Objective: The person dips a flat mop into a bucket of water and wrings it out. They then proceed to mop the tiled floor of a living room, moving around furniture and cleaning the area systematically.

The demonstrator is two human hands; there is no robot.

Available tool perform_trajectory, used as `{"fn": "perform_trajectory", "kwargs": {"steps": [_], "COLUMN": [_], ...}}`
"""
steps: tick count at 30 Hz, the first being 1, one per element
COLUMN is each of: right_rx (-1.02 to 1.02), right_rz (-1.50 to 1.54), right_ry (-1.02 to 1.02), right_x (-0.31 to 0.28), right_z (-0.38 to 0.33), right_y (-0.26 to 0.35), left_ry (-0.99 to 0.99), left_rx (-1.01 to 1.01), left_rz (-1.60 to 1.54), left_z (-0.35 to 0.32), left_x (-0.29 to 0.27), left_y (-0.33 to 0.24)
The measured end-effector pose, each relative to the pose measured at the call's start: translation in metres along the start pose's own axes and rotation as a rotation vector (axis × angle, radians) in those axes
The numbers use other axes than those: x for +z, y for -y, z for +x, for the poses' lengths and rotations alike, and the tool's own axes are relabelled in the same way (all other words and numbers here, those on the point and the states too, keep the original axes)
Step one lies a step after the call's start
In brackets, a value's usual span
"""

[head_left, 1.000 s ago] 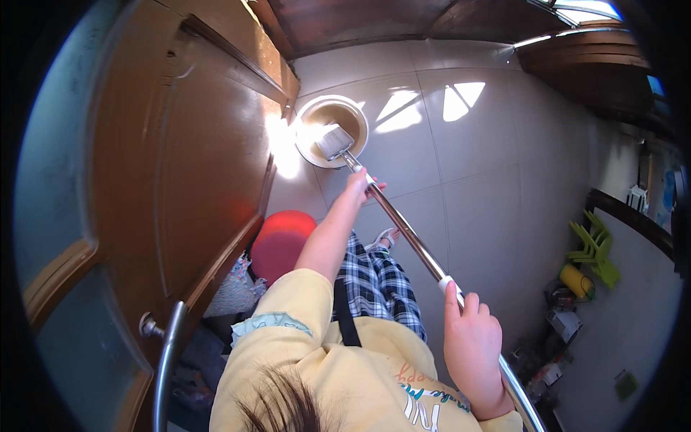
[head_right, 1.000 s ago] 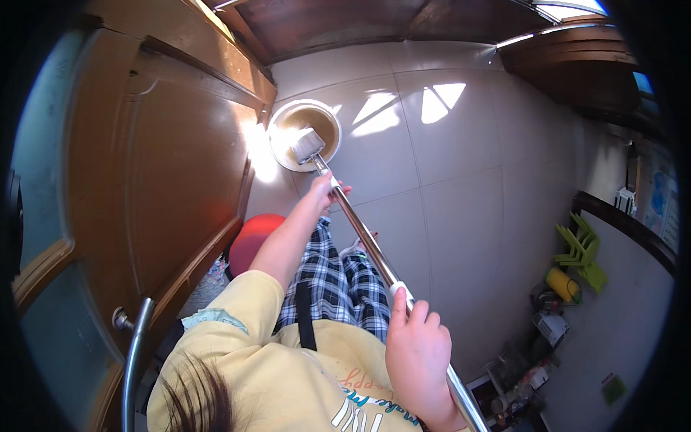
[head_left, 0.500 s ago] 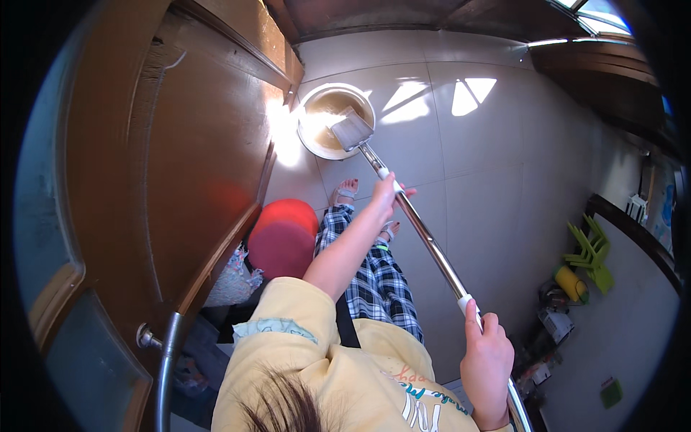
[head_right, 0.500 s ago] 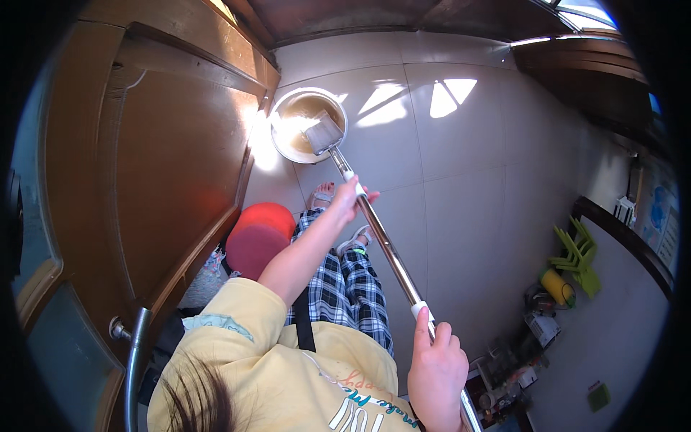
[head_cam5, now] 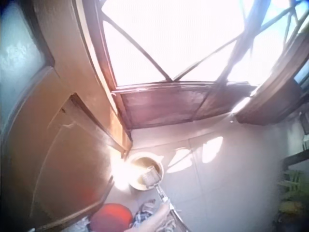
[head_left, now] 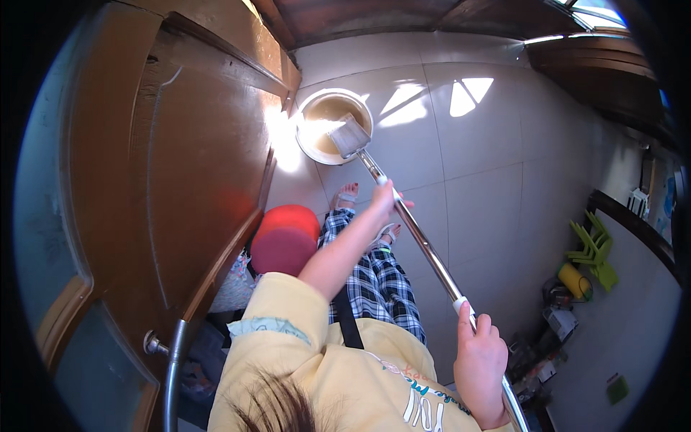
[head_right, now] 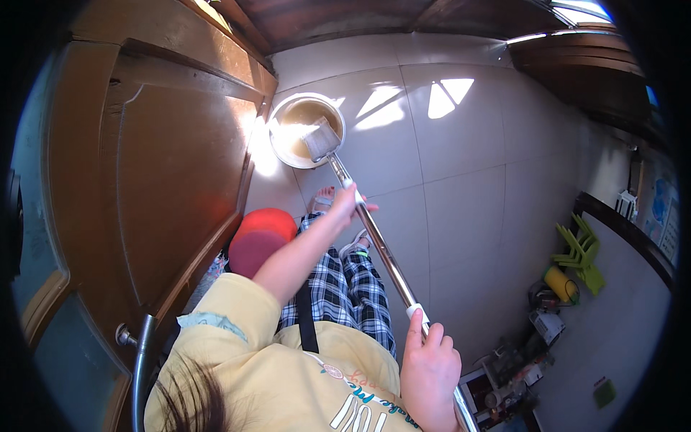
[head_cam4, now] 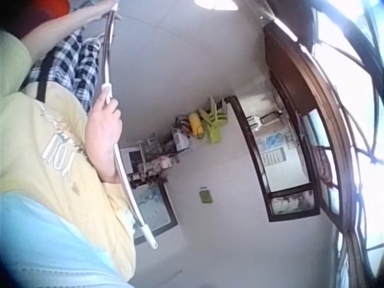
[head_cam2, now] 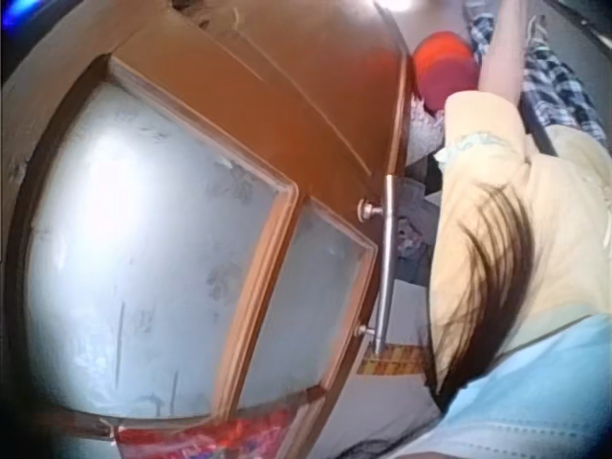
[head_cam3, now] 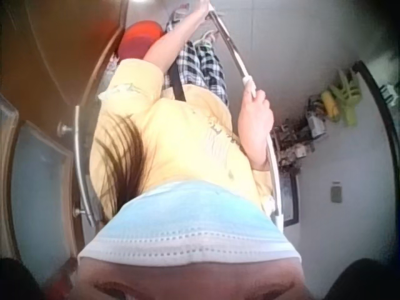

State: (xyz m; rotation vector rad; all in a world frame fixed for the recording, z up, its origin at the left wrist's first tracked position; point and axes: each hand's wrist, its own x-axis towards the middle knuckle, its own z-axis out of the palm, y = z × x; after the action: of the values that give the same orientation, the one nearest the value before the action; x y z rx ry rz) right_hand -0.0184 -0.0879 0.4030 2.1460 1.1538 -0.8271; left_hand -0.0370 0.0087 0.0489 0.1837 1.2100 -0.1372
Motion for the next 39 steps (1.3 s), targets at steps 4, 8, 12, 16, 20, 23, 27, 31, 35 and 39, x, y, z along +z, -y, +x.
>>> {"fn": "perform_trajectory", "kwargs": {"steps": [4, 8, 12, 16, 20, 23, 27, 31, 35, 39], "right_rx": [0.039, 0.036, 0.031, -0.004, -0.018, 0.011, 0.019, 0.002, -0.028, -0.028], "right_rz": [0.085, 0.086, 0.059, -0.004, -0.097, -0.042, 0.012, -0.001, -0.031, -0.095], "right_ry": [0.081, 0.053, -0.001, -0.052, -0.117, -0.036, 0.020, 0.029, -0.030, -0.042], "right_x": [-0.003, -0.001, 0.000, -0.001, 0.002, 0.000, -0.004, -0.008, -0.007, -0.005], "right_z": [0.002, 0.002, 0.000, -0.002, 0.000, 0.001, 0.003, 0.007, 0.008, 0.007], "right_y": [-0.002, 0.001, -0.001, -0.001, 0.001, 0.002, 0.002, 0.001, 0.000, 0.000], "left_ry": [-0.057, -0.007, 0.103, 0.279, 0.331, 0.140, 0.026, -0.067, -0.057, 0.088], "left_rx": [-0.045, -0.043, -0.091, -0.086, -0.059, -0.009, -0.018, -0.036, -0.035, -0.106], "left_rz": [0.151, -0.121, -0.108, -0.134, -0.084, -0.038, 0.036, 0.209, 0.053, 0.055], "left_z": [0.054, 0.046, -0.062, -0.169, -0.177, -0.121, -0.014, 0.047, 0.037, -0.052], "left_x": [-0.020, -0.016, 0.021, 0.054, 0.055, 0.044, 0.010, -0.010, -0.005, 0.022], "left_y": [-0.034, -0.012, 0.013, 0.029, 0.035, 0.027, -0.002, -0.041, -0.030, -0.001]}}
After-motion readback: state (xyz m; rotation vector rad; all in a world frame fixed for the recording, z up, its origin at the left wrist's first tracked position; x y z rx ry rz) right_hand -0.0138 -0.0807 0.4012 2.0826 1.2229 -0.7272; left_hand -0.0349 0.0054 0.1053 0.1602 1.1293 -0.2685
